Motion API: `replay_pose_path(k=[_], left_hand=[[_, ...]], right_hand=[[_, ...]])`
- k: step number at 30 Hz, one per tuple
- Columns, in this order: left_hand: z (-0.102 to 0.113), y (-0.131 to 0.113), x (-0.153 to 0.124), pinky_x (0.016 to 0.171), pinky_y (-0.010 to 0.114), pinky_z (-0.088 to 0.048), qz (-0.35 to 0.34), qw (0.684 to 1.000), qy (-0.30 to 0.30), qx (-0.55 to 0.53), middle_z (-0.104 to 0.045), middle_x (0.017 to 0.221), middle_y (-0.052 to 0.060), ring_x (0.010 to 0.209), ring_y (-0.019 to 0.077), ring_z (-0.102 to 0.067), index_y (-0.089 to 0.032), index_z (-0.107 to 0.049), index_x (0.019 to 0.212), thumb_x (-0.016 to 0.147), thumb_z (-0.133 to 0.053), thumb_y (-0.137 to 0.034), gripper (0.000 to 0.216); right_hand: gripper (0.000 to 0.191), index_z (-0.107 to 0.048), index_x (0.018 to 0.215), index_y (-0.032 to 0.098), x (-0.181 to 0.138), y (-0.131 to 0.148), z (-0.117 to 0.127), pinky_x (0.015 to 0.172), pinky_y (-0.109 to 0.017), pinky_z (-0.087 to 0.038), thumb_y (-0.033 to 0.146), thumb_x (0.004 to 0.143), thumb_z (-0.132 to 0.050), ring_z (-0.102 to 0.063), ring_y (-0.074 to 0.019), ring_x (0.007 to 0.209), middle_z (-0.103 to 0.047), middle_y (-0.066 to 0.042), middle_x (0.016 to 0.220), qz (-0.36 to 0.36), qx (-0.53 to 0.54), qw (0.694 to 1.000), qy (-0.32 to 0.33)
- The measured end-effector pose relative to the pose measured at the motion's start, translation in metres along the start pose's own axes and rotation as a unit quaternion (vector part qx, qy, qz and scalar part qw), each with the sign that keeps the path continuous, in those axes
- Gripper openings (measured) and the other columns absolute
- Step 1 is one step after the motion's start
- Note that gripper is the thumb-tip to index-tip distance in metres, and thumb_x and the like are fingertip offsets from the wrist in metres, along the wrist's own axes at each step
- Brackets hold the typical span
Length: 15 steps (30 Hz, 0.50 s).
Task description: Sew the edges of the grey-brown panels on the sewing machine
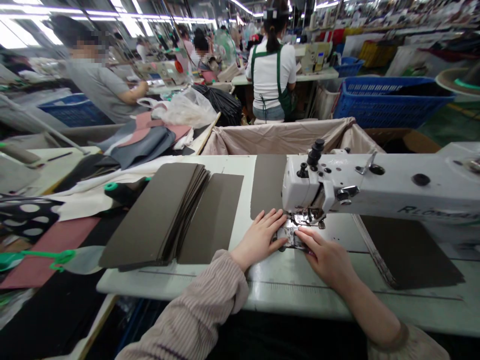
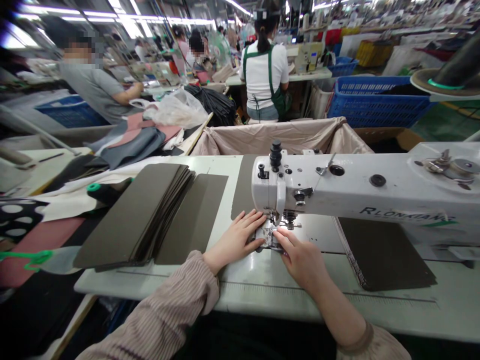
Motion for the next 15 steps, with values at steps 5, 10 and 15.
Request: replay_pose_path(k=[5,10,15], left_hand=[[0.0024,-0.0003,0.0007,0.121,0.045,-0.018,0.003,1.000,-0.007,-0.017,-0.034,0.156,0.004,0.146,0.0223,-0.026,-0.027,-0.035,0.149,0.095,-0.054,-0.048,0.061],[0.0036,-0.0011,-0.0008,0.120,0.048,-0.019,-0.005,1.000,-0.012,-0.025,-0.038,0.154,0.005,0.144,0.0232,-0.031,-0.028,-0.040,0.146,0.095,-0.055,-0.044,0.056],[0.0028,-0.0040,-0.0032,0.120,0.047,-0.017,-0.008,1.000,-0.022,-0.003,-0.034,0.156,0.006,0.146,0.0228,-0.026,-0.026,-0.032,0.150,0.093,-0.058,-0.041,0.064]], right_hand=[[0.056,-0.046,0.142,0.027,-0.0005,-0.0001,-0.0004,0.076,-0.034,-0.055,0.015,0.087,-0.050,-0.066,-0.0219,0.099,-0.049,-0.003,0.146,0.003,-0.002,1.000,-0.003],[0.057,-0.047,0.141,0.028,-0.0003,0.0003,0.0009,0.079,-0.035,-0.055,0.014,0.086,-0.051,-0.067,-0.0224,0.098,-0.051,-0.005,0.144,0.001,0.006,1.000,-0.011],[0.056,-0.048,0.139,0.028,0.0002,0.0015,0.0027,0.083,-0.034,-0.054,0.013,0.085,-0.051,-0.064,-0.0225,0.106,-0.051,-0.004,0.144,0.001,0.018,1.000,-0.017]])
Point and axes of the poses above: each hand's wrist, its own x-axis towards the middle knuckle, its own z-axis out of the back of the hand, y = z × x, the point moved 4 cm from there along x, towards the middle knuckle
